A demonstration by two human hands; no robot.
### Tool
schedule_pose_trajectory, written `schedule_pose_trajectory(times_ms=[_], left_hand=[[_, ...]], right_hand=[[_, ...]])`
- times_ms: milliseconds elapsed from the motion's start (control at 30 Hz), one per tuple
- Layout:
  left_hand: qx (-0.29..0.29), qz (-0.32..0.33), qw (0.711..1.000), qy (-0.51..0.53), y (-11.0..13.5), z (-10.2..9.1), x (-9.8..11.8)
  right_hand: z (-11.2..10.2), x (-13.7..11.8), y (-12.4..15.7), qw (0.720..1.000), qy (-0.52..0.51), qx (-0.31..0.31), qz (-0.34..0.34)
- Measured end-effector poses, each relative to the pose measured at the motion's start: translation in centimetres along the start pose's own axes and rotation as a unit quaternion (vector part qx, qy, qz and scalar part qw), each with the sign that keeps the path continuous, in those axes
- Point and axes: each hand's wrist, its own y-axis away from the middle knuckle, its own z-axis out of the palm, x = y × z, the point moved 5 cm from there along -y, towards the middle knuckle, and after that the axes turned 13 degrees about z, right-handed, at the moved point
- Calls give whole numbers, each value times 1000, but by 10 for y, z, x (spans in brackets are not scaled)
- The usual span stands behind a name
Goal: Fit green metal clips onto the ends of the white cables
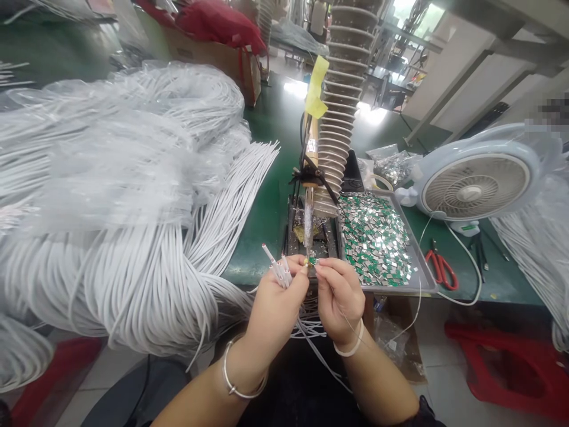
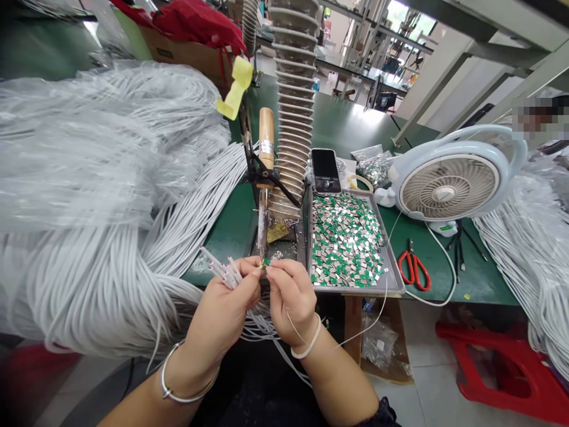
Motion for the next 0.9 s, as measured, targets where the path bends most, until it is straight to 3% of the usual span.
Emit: schedule_pose_trajectory(times_ms=[567,900], left_hand=[[14,5,1000,0,0,-1,7],[9,-6,1000,18,3,-2,-1]], right_hand=[[2,-3,-2,1000,10,7,0],[0,-5,0,1000,5,-1,7]])
